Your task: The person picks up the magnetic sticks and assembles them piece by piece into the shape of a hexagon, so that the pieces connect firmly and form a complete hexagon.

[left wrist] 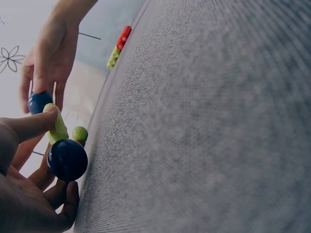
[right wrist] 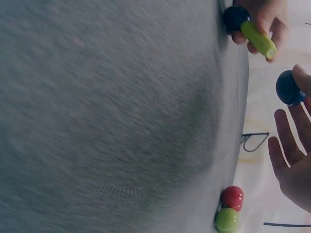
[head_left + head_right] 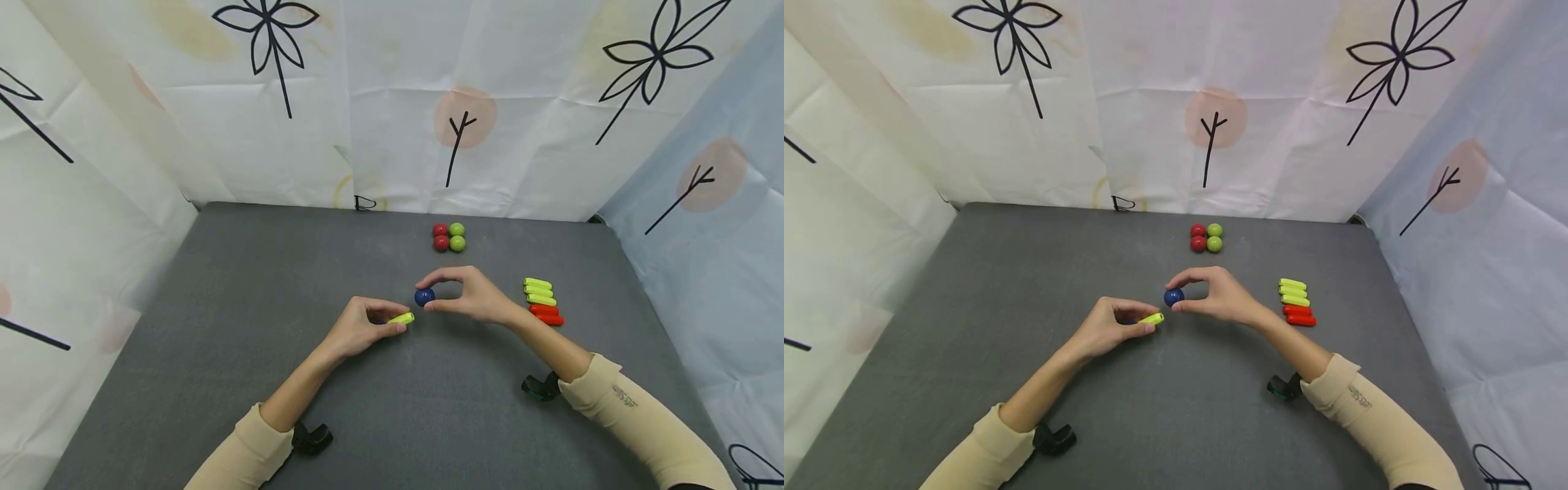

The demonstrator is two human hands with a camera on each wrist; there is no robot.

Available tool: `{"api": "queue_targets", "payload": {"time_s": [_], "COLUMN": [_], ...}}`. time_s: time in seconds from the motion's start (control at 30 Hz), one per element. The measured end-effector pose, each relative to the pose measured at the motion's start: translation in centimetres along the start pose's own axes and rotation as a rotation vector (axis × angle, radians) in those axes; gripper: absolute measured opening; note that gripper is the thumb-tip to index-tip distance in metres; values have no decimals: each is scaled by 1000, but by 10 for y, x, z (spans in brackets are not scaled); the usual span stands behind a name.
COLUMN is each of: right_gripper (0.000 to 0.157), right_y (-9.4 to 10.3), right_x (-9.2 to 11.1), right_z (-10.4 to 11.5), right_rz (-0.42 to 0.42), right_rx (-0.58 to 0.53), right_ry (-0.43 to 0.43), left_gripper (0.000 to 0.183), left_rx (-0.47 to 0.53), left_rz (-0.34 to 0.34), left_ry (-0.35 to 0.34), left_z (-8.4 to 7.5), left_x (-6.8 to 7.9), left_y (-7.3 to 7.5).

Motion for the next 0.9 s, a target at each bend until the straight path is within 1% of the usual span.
{"api": "queue_targets", "payload": {"time_s": [0.23,0.43,0.7,0.8,0.9], "right_gripper": [35,35,35,34,34], "right_y": [-14,-25,-25,-26,-26], "right_x": [14,15,14,14,14], "right_z": [-1,2,8,7,5], "right_rz": [2,-14,-38,-41,-51], "right_rx": [-75,-95,-114,-129,-136], "right_ry": [0,-9,5,0,-18], "left_gripper": [25,24,26,27,29], "left_rx": [5,-23,-54,-57,-38], "left_rz": [-2,-19,-27,-9,16], "left_ry": [2,3,9,-1,-21], "left_z": [-1,-1,-3,-6,-10], "left_x": [0,-1,-1,-2,-5], "left_y": [0,0,0,-2,-4]}}
Point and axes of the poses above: each hand's wrist, its own x-axis away from the middle knuckle, its own y-axis out of the back of the hand, z = x × y, the point moved 7 cm from there along -x, towards the middle knuckle, and after that the axes turned 10 degrees about y, right-handed, at the moved point
